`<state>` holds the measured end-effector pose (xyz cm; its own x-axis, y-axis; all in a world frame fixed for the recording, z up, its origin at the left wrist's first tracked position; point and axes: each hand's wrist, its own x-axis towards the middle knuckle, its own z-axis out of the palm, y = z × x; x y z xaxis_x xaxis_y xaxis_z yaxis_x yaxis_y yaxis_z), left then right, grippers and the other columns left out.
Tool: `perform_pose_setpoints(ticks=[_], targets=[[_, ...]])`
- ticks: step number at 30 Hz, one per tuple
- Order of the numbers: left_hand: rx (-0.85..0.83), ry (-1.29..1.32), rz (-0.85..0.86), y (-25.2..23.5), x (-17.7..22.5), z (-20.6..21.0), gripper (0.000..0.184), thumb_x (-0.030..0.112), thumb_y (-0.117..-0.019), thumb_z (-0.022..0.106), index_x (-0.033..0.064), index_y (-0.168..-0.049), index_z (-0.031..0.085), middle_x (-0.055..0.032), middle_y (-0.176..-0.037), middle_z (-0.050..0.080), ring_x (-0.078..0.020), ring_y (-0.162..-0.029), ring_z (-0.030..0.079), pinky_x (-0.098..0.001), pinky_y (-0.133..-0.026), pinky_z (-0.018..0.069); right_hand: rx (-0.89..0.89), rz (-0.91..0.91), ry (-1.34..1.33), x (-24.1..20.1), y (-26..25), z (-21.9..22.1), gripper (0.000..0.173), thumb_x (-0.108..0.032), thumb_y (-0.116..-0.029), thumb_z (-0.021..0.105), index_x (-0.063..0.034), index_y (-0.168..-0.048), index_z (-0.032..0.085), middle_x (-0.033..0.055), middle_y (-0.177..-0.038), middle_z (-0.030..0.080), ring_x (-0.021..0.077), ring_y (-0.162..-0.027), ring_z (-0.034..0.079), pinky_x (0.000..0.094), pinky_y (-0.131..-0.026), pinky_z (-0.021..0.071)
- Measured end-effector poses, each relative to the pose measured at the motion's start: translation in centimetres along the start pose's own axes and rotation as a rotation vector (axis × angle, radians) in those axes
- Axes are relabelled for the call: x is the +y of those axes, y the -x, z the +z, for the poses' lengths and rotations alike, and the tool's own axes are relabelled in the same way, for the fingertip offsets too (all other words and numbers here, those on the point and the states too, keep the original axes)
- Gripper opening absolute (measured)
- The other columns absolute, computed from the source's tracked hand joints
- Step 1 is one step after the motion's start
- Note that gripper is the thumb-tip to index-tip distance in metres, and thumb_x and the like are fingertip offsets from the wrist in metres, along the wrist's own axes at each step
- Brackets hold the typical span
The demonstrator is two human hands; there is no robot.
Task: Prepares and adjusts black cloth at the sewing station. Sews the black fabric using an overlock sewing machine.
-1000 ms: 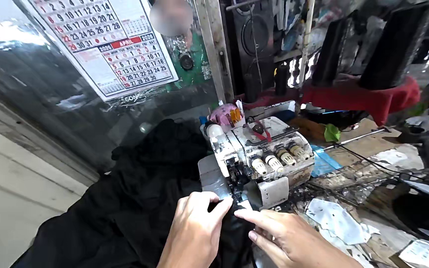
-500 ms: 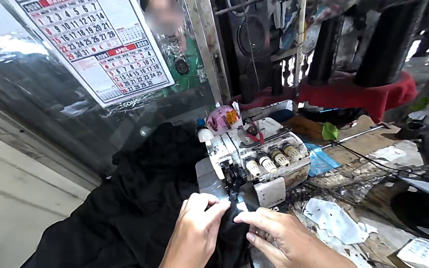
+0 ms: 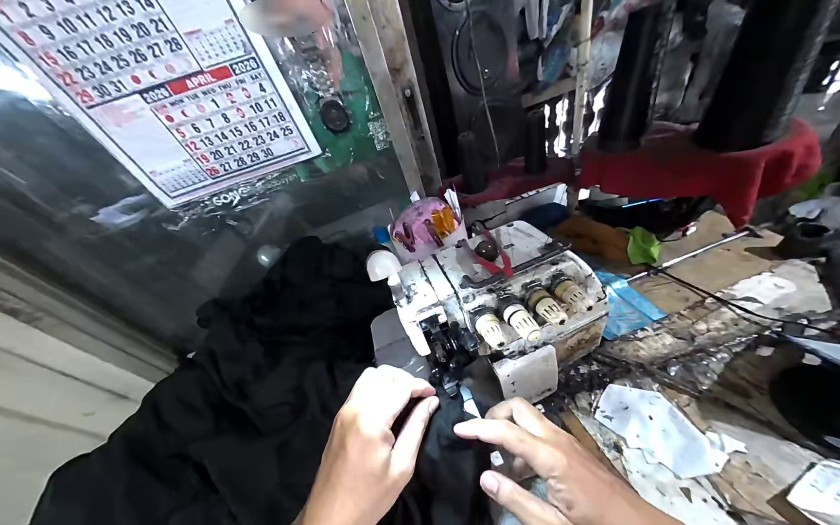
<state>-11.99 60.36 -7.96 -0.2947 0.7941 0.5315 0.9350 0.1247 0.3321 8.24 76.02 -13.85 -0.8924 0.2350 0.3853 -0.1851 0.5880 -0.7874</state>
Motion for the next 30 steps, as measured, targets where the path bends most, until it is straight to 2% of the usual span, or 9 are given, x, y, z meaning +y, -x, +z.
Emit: perform_pose_setpoints(ticks=[6,8,10,17,22,24,26,28,30], targets=[[0.072,-0.052,-0.067,0.0,0.9,0.8,0.018,0.033,-0.0983,0.063,0.0223,-0.099,0.078,0.0107,-0.097,0.070,-0.0034,-0.093,0.065,-0.0254,-0.083,0.0561,0.002,0.005,-0.058,-0.1,-0.1,0.5,0.043,-0.037,-0.1043,0.057,-0.0328,-0.147,0.056,0.0007,-0.123,0.065,0.0113,-0.105,0.065,0.0353,-0.088,0.0589],[0.085,-0.064,-0.073,-0.1,0.9,1.0,0.018,0.033,-0.0980,0.063,0.0228,-0.098,0.078,0.0114,-0.096,0.070,-0.0031,-0.093,0.065,-0.0247,-0.083,0.0556,-0.011,0.007,-0.069,-0.4,-0.2,0.6,0.044,-0.034,-0.1051,0.056,-0.0285,-0.148,0.055,0.0007,-0.131,0.065,0.0124,-0.109,0.066,0.0371,-0.093,0.0584],[0.081,-0.067,-0.070,-0.1,1.0,1.0,0.018,0.033,-0.0983,0.063,0.0231,-0.099,0.078,0.0116,-0.097,0.070,-0.0031,-0.093,0.064,-0.0243,-0.083,0.0552,-0.023,0.012,-0.103,-0.6,0.0,0.9,0.046,-0.031,-0.1051,0.056,-0.0261,-0.151,0.051,-0.0018,-0.140,0.062,0.0103,-0.102,0.068,0.0355,-0.087,0.0603],[0.002,-0.100,-0.045,-0.6,0.7,0.6,0.020,0.034,-0.0997,0.061,0.0218,-0.101,0.077,0.0099,-0.097,0.069,-0.0035,-0.091,0.064,-0.0249,-0.083,0.0561,0.024,0.045,-0.120,-1.0,0.0,1.8,0.046,-0.030,-0.1040,0.058,-0.0254,-0.149,0.052,-0.0030,-0.132,0.065,0.0092,-0.093,0.068,0.0343,-0.082,0.0608],[0.020,-0.109,-0.012,0.7,1.3,0.3,0.024,0.031,-0.0994,0.058,0.0258,-0.112,0.078,0.0093,-0.106,0.070,-0.0068,-0.103,0.063,-0.0304,-0.090,0.0530,-0.021,0.027,-0.081,-1.6,0.5,0.8,0.047,-0.027,-0.1038,0.058,-0.0256,-0.151,0.051,-0.0031,-0.142,0.061,0.0115,-0.115,0.066,0.0393,-0.098,0.0572],[0.046,-0.068,-0.012,0.0,0.5,0.7,0.024,0.029,-0.1000,0.057,0.0255,-0.107,0.079,0.0093,-0.103,0.070,-0.0070,-0.102,0.063,-0.0319,-0.090,0.0538,-0.073,0.063,-0.060,-2.2,0.1,0.7,0.050,-0.029,-0.1040,0.058,-0.0285,-0.153,0.047,-0.0020,-0.135,0.065,0.0132,-0.112,0.068,0.0427,-0.096,0.0582],[0.034,-0.070,-0.042,-1.2,-1.3,0.7,0.024,0.031,-0.0999,0.055,0.0268,-0.103,0.078,0.0109,-0.106,0.070,-0.0086,-0.106,0.063,-0.0373,-0.094,0.0527,-0.213,0.168,0.006,-3.8,-1.1,0.9,0.064,-0.038,-0.1027,0.058,-0.0348,-0.161,0.032,0.0046,-0.109,0.073,0.0224,-0.090,0.072,0.0522,-0.081,0.0590],[-0.001,-0.064,-0.117,-1.8,-3.0,0.4,0.024,0.037,-0.1013,0.054,0.0300,-0.107,0.077,0.0083,-0.119,0.066,-0.0150,-0.119,0.057,-0.0450,-0.102,0.0468,-0.386,0.281,0.083,-5.7,-3.0,1.3,0.078,-0.047,-0.1028,0.053,-0.0358,-0.166,0.009,0.0114,-0.098,0.072,0.0326,-0.089,0.070,0.0600,-0.080,0.0549],[-0.030,-0.046,-0.196,-1.2,-3.6,-0.1,0.027,0.038,-0.1028,0.052,0.0316,-0.113,0.075,0.0037,-0.135,0.062,-0.0180,-0.131,0.053,-0.0462,-0.108,0.0451,-0.425,0.295,0.091,-6.2,-4.5,1.7,0.078,-0.049,-0.1033,0.051,-0.0359,-0.166,0.007,0.0136,-0.098,0.072,0.0352,-0.092,0.070,0.0617,-0.082,0.0535]])
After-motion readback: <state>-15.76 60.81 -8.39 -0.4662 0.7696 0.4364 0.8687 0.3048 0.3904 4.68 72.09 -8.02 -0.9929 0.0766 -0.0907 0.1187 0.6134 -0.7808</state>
